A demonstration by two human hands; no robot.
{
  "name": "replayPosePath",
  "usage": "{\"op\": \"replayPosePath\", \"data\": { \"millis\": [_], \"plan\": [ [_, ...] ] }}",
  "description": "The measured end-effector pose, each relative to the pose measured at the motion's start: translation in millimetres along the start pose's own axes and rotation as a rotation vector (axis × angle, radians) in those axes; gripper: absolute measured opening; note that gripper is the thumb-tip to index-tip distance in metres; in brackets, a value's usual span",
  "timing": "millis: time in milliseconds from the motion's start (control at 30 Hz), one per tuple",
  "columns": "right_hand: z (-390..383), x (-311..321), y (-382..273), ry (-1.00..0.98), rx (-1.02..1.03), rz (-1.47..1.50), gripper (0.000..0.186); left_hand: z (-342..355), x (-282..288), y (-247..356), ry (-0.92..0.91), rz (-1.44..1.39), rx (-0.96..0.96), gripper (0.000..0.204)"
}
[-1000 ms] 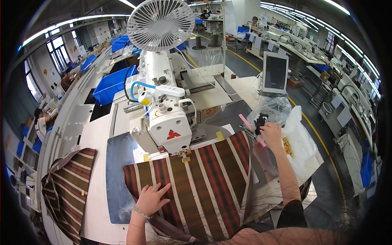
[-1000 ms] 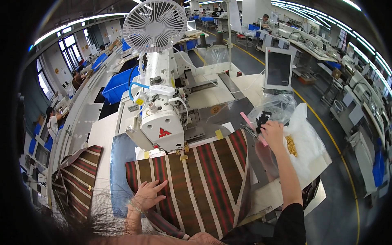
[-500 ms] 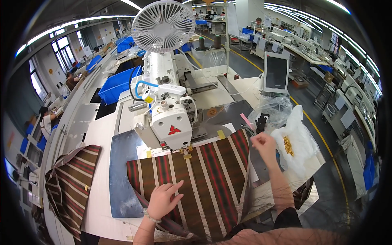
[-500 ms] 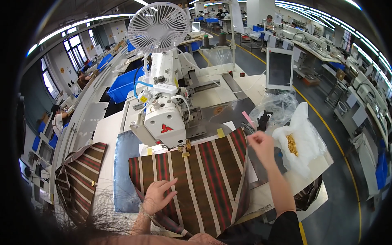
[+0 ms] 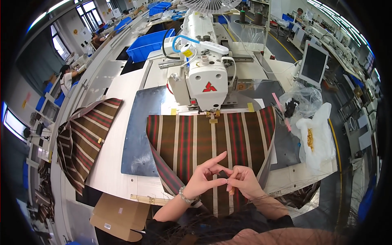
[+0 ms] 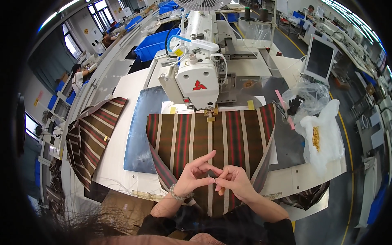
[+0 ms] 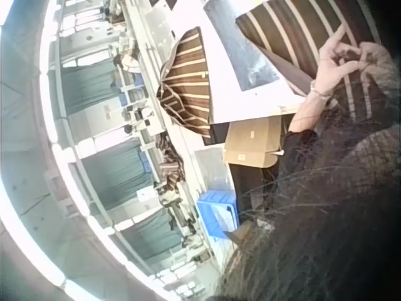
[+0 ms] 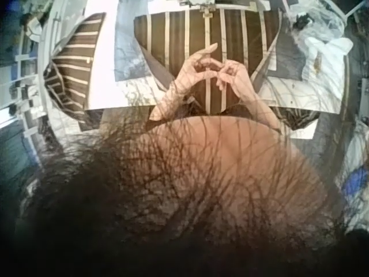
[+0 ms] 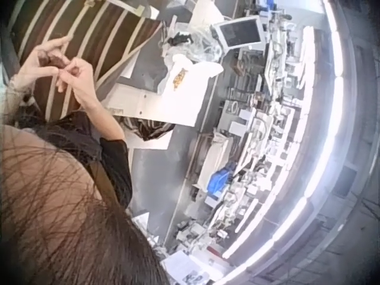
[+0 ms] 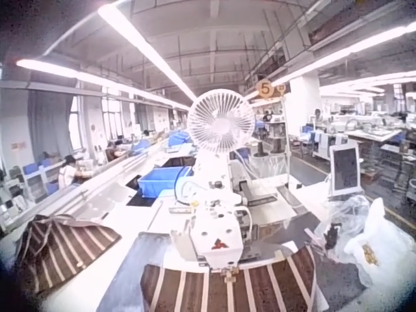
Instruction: Sewing a leather handle component onto a striped fabric bag using an industrial sewing machine.
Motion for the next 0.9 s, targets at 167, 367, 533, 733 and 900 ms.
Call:
{"op": "replayPosePath", "data": {
  "millis": [167,367,533,733,900],
  "plan": [
    [-5.2,-6.2,-2.7,0.018,0.016,0.018,0.015,-6.7,-0.1,-7.5,0.011,-0.025,0.001,0.077],
    [-10.0,-6.9,-6.5,0.010,0.032,0.047,0.016,-8.4,-6.1,-3.7,0.019,-0.037,-0.013,0.075],
    [-13.2,-5.3,-2.2,0.014,0.032,0.025,0.017,-10.3,-7.5,-1.7,0.053,-0.051,0.008,0.072],
    [-15.0,-4.5,0.0,0.043,0.009,0.052,0.016,-8.7,-4.8,-4.7,0.103,0.019,-0.033,0.068],
    [-12.3,-0.9,3.0,-0.004,0.009,0.230,0.018,-7.0,0.3,-6.9,0.160,0.025,-0.062,0.061]
  ]
}}
Point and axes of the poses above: each hand's wrist, its own z-axis towards the middle knuckle, its own x-axis out of the back of the hand, y = z × x, the point moved 6 cm from there along z, towards the middle knuckle, and after that the axes turned 7 degrees about x, right-handed, at the moved point
